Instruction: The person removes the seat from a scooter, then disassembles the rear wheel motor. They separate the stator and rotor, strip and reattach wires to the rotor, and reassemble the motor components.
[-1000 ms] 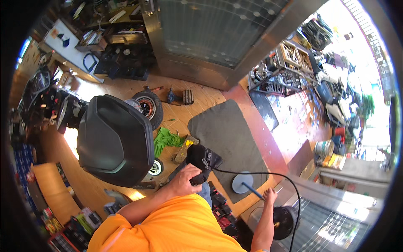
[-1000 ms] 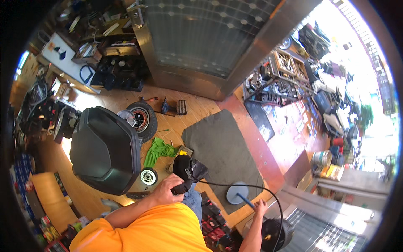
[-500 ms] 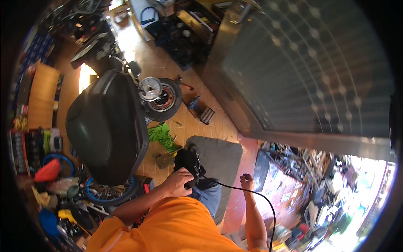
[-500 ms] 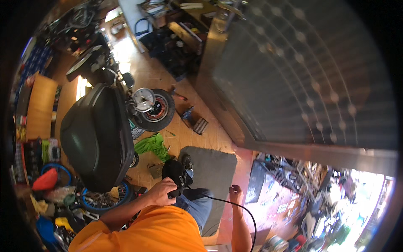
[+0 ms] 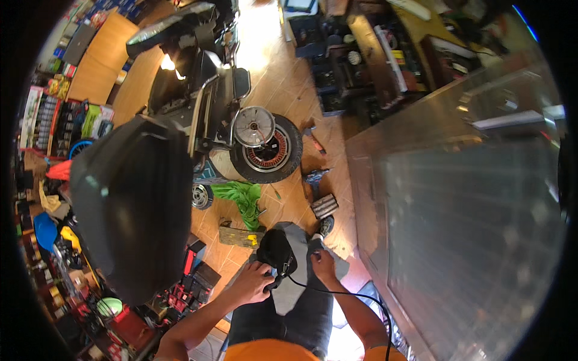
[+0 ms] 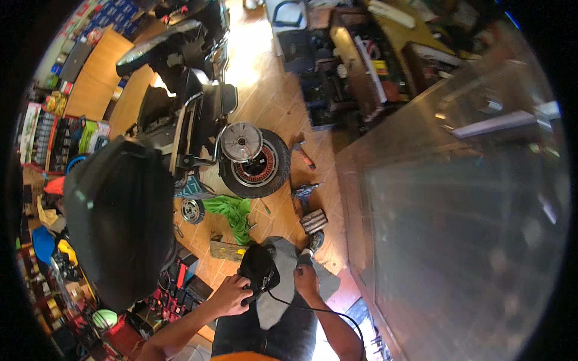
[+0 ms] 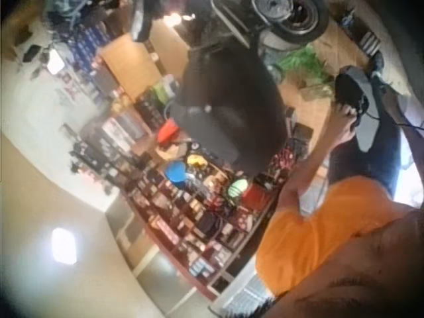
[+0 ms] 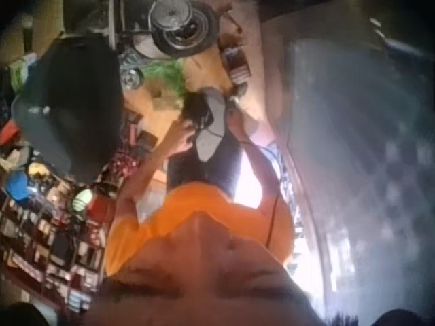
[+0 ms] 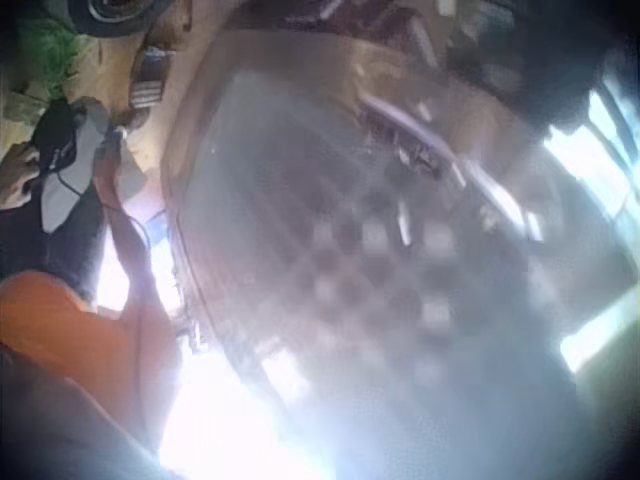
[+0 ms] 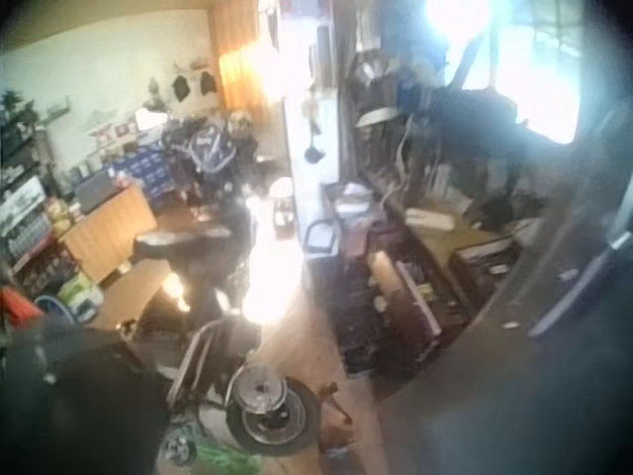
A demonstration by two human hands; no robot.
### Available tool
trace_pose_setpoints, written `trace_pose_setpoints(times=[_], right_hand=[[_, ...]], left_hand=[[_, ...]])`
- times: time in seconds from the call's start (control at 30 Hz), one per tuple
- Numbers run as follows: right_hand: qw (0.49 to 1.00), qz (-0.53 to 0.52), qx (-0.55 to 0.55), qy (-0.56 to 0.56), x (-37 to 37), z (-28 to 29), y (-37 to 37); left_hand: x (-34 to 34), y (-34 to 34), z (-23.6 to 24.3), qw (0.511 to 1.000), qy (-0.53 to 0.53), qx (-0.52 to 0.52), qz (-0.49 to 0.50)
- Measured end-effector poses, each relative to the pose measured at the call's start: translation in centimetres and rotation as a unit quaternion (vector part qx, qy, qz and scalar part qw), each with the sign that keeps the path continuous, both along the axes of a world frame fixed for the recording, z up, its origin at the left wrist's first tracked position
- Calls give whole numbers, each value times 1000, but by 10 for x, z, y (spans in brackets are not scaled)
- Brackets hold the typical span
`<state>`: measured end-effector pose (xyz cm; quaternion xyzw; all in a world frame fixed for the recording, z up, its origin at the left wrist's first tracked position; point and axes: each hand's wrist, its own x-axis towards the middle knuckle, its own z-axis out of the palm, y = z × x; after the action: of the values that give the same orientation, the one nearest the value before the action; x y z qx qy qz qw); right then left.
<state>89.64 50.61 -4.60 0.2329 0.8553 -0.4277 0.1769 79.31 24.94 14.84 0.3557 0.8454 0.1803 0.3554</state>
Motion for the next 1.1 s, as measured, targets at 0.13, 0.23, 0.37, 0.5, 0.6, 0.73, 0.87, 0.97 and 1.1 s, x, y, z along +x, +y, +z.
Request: trace_pose_setpoints(times=[0.13, 0.23, 0.37, 0.5, 0.6, 0.73, 0.87, 0.97, 1.1], right_hand=[[996, 44, -70, -25, -9, -64, -19], [992, 96, -83, 28, 29, -76, -32], [984, 134, -116, -19, 101, -13, -43], [984, 106, -128, -67, 139, 57, -61], [979, 98, -122, -134, 133, 30, -67], [994, -21, -24, -106, 67, -103, -25], [981, -163, 89, 53, -88, -170, 62], [982, -53, 10, 182, -221, -199, 96], [909, 390, -137, -50, -286, -226, 86]], left_hand=[[-16, 21, -115, 996, -6, -75, 48], [-25, 35, -202, 992, -10, -113, 52], [-39, 47, -289, 993, 11, -112, 30], [-47, 56, -345, 985, 0, -174, 17], [-52, 58, -392, 986, -3, -167, -19], [-59, 52, -459, 992, 4, -118, -33], [-61, 54, -496, 995, -66, 14, -77], [-79, 33, -508, 983, -66, 139, -96], [-117, -69, -529, 982, -85, 160, 45]])
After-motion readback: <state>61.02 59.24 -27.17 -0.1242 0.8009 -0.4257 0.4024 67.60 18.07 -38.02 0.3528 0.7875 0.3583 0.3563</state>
